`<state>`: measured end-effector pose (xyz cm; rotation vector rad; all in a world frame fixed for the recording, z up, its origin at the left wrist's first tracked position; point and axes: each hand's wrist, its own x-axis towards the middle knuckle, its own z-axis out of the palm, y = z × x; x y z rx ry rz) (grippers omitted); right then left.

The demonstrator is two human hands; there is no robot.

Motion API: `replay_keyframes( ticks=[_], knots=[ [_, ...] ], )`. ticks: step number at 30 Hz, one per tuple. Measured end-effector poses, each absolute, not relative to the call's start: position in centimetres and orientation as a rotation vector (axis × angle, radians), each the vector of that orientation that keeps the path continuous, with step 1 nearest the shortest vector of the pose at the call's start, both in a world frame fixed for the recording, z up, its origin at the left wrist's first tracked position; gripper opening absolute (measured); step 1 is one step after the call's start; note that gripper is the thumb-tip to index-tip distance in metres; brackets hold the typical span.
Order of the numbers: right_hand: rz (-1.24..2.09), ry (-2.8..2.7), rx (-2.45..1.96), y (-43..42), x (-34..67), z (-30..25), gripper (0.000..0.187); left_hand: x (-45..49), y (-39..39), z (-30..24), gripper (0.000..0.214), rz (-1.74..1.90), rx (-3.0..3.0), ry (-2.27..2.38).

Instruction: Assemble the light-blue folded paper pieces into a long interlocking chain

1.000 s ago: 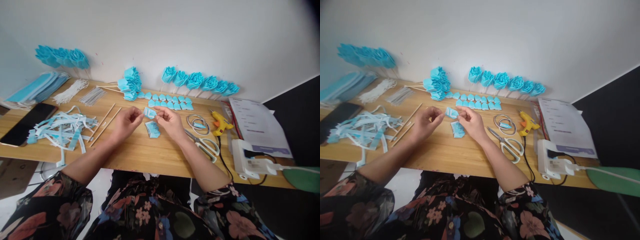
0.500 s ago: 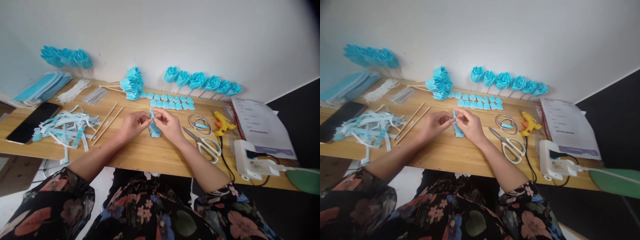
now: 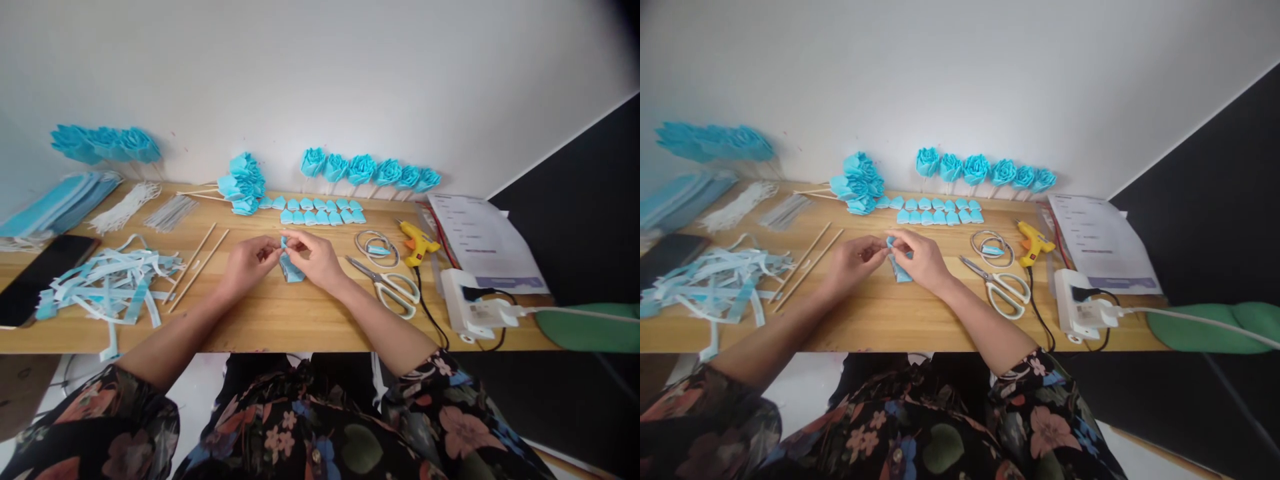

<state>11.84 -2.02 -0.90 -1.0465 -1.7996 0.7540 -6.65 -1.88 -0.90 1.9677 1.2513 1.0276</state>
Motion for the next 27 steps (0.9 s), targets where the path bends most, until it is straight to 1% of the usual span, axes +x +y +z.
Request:
replay_keyframes(
  ticks=[10,20,27],
  knots=[
    [0.657,-1.853,-1.063,-1.70,11.96,-1.41,0.039,-6.70,-1.53,-0.67,0.026,0.968,2.090,1.253],
    [0.568,-1.876,-1.033,-1.49,12.19,-1.62,0.038,-6.58,-1.46,-0.71,0.021,0.997,2.153,1.214],
    [0.590,-1.861,-1.036,-1.43,12.30,-1.59,0.038,-6.45,-1.33,-0.86,0.016,1.002,2.128,1.212]
  ],
)
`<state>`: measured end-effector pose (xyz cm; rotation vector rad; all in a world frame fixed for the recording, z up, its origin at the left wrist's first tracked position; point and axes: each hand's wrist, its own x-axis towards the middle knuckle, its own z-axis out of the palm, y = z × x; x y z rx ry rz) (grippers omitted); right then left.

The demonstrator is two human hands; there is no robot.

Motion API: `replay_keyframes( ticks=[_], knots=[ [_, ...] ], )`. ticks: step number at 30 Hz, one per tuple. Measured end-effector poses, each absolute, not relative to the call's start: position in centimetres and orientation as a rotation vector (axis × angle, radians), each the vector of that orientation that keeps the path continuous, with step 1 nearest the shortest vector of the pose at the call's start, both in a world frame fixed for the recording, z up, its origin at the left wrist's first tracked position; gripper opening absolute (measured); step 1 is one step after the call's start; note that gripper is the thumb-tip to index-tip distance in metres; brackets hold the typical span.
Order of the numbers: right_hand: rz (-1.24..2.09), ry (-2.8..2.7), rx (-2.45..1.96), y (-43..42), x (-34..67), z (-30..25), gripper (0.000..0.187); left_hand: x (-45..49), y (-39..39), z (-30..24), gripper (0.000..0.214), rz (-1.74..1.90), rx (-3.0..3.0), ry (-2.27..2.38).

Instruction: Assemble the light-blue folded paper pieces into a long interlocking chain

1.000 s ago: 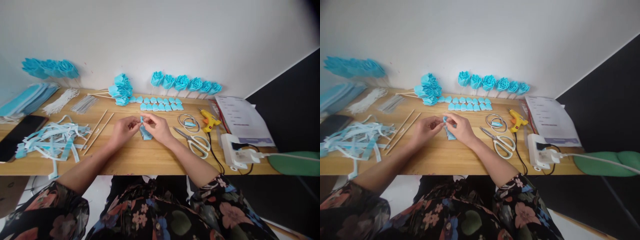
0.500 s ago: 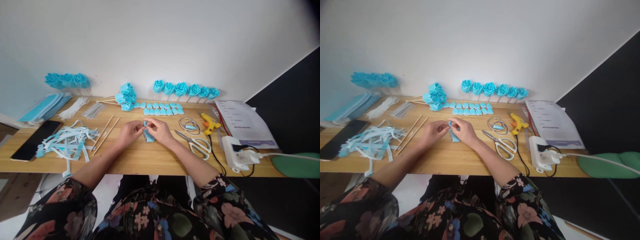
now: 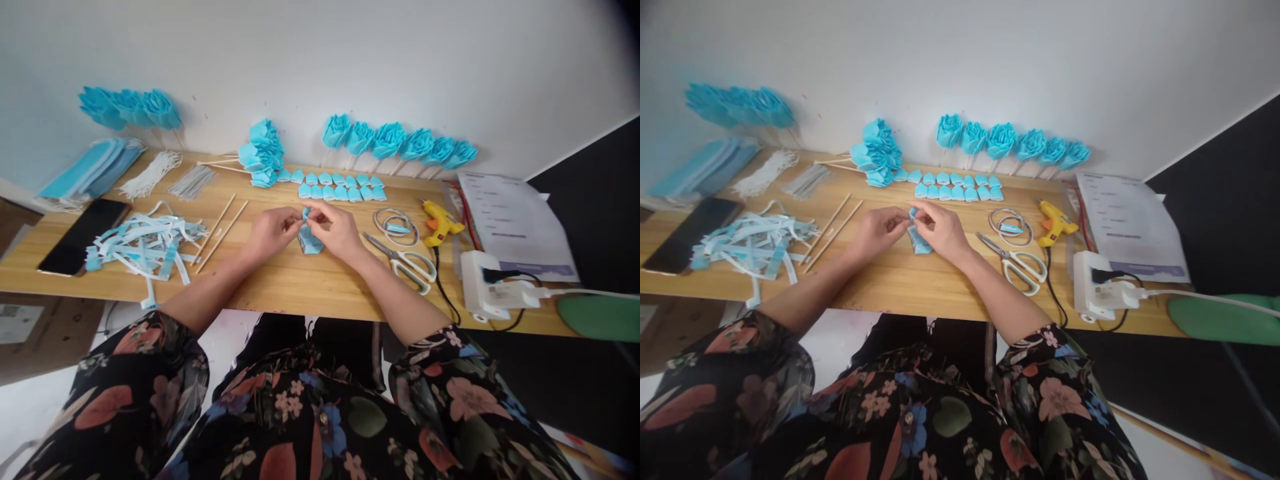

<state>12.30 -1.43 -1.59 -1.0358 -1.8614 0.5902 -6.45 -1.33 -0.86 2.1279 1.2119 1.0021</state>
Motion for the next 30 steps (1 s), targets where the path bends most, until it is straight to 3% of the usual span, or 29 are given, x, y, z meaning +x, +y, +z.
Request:
replay_keyframes(
  ticks=[15,23,30],
  knots=[
    [0.931,-1.683,-1.064,-1.3,12.4,-1.3,0.038,-6.5,-1.4,-0.6,0.021,1.035,2.074,1.212],
    [1.233,-1.368,-0.993,-0.8,13.2,-0.3,0.035,-7.5,-0.7,-0.4,0.019,1.275,1.648,1.149],
    [1.299,-1.386,-0.980,-1.0,13.1,-0.4,0.033,-7.4,-0.8,0.0,0.037,1.037,1.448,1.074]
  ],
)
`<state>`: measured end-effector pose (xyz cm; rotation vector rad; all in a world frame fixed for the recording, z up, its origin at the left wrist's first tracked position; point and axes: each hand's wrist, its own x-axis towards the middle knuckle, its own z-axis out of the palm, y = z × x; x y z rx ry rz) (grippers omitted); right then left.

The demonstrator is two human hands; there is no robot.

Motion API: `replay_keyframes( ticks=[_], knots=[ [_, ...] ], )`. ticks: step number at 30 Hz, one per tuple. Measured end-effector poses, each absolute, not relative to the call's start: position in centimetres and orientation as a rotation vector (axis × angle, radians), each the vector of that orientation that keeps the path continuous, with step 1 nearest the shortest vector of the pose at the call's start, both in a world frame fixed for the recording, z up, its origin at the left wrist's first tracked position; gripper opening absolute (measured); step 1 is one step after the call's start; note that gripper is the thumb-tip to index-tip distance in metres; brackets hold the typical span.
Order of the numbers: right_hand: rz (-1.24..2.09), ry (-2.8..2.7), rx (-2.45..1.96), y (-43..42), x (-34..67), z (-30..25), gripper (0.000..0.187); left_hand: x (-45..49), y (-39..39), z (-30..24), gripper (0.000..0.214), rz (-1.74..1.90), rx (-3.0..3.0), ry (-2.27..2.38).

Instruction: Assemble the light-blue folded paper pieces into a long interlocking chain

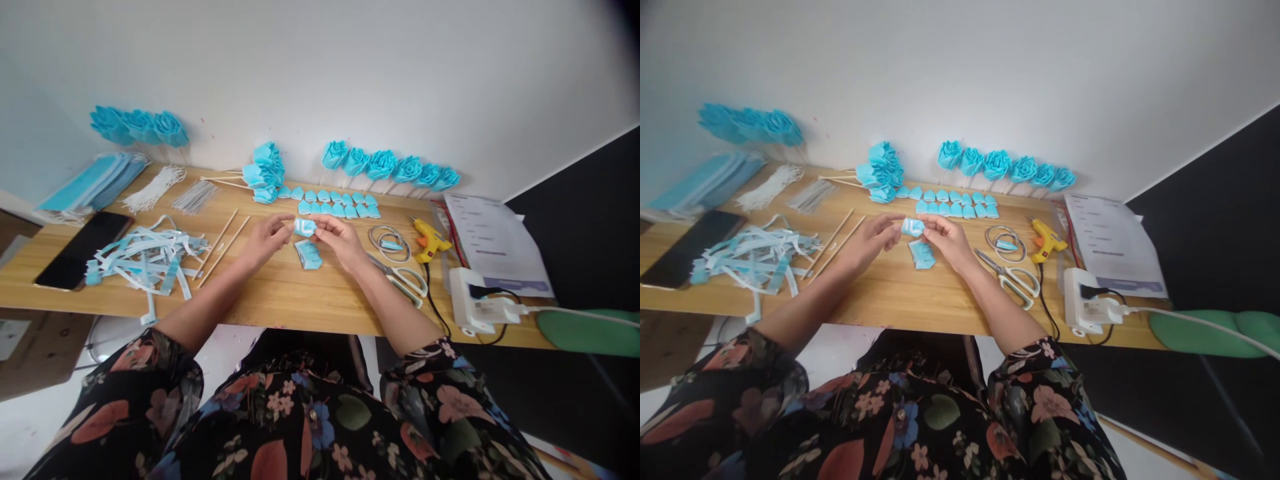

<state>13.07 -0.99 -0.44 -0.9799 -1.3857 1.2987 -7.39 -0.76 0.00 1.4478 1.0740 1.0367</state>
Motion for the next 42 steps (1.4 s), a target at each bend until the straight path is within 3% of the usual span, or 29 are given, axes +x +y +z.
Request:
replay_keyframes(
  ticks=[8,25,32,38,42],
  knots=[
    [1.268,-1.445,-1.027,-1.0,13.2,-0.6,0.037,-7.2,-1.0,0.2,0.024,0.972,1.284,1.040],
    [1.308,-1.412,-1.021,-0.8,13.1,-0.7,0.043,-7.0,-0.8,-0.1,0.028,1.003,1.272,0.998],
    [1.116,-1.429,-1.091,-0.4,13.4,-0.6,0.042,-7.4,-1.2,0.3,0.022,1.205,1.474,1.135],
    [0.894,-1.507,-1.166,-0.4,13.7,1.0,0.038,-5.7,-1.1,2.5,0.018,0.930,1.898,1.066],
    [0.815,-1.563,-1.204,-1.0,13.9,2.1,0.036,-4.1,-0.3,2.4,0.018,0.940,1.926,1.099]
  ],
)
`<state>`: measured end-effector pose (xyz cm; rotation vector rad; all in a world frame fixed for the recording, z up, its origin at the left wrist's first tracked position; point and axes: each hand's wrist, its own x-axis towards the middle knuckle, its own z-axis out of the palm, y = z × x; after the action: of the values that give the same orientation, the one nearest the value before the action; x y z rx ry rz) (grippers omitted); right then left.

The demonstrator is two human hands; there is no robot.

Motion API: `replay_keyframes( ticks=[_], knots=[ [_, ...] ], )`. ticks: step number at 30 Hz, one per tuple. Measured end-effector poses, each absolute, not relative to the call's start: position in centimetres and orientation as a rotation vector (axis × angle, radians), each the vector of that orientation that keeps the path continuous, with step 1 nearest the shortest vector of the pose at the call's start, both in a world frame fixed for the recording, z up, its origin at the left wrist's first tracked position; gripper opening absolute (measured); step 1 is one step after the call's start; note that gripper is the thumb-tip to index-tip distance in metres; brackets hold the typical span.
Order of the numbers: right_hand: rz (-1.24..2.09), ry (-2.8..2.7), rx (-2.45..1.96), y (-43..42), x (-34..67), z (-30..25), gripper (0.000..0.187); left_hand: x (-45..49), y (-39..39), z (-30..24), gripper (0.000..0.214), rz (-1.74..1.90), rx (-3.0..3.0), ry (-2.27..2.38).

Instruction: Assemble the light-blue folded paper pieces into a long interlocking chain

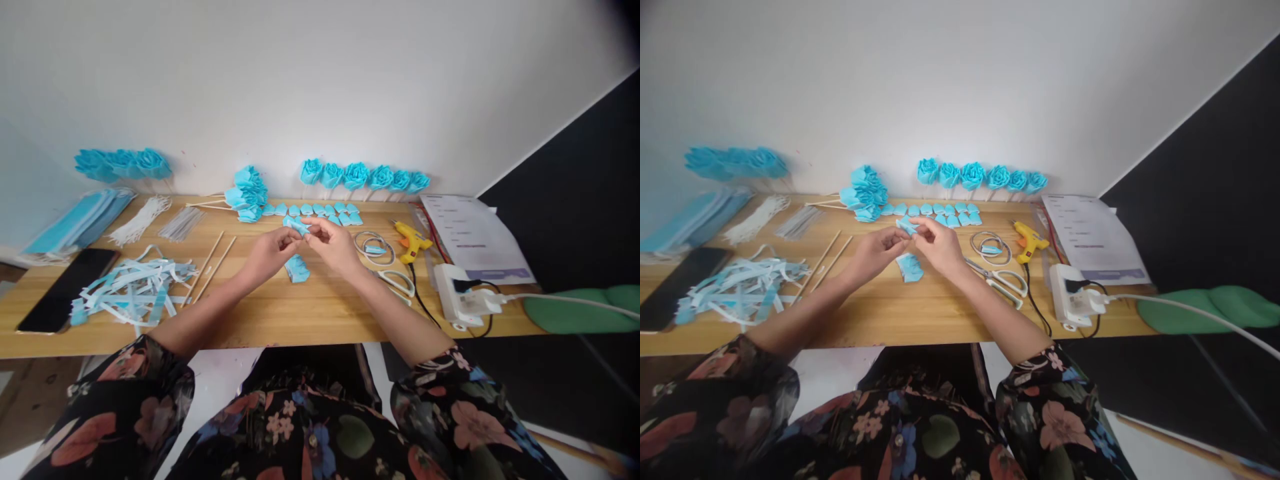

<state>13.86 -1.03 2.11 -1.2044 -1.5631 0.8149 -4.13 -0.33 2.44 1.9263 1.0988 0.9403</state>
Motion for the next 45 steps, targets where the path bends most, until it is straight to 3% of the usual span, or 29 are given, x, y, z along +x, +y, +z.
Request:
replay_keyframes(
  ticks=[10,35,45],
  knots=[
    [0.722,-1.471,-1.253,-2.1,13.9,-1.0,0.033,-3.9,-1.3,0.4,0.016,0.983,1.854,1.161],
    [0.768,-1.529,-1.168,-2.9,13.5,-1.1,0.035,-3.7,-1.4,-0.3,0.015,0.984,1.777,1.130],
    [1.032,-1.166,-1.121,-1.5,14.8,-0.9,0.037,-7.7,-1.1,2.6,0.019,1.098,1.604,1.303]
  ],
)
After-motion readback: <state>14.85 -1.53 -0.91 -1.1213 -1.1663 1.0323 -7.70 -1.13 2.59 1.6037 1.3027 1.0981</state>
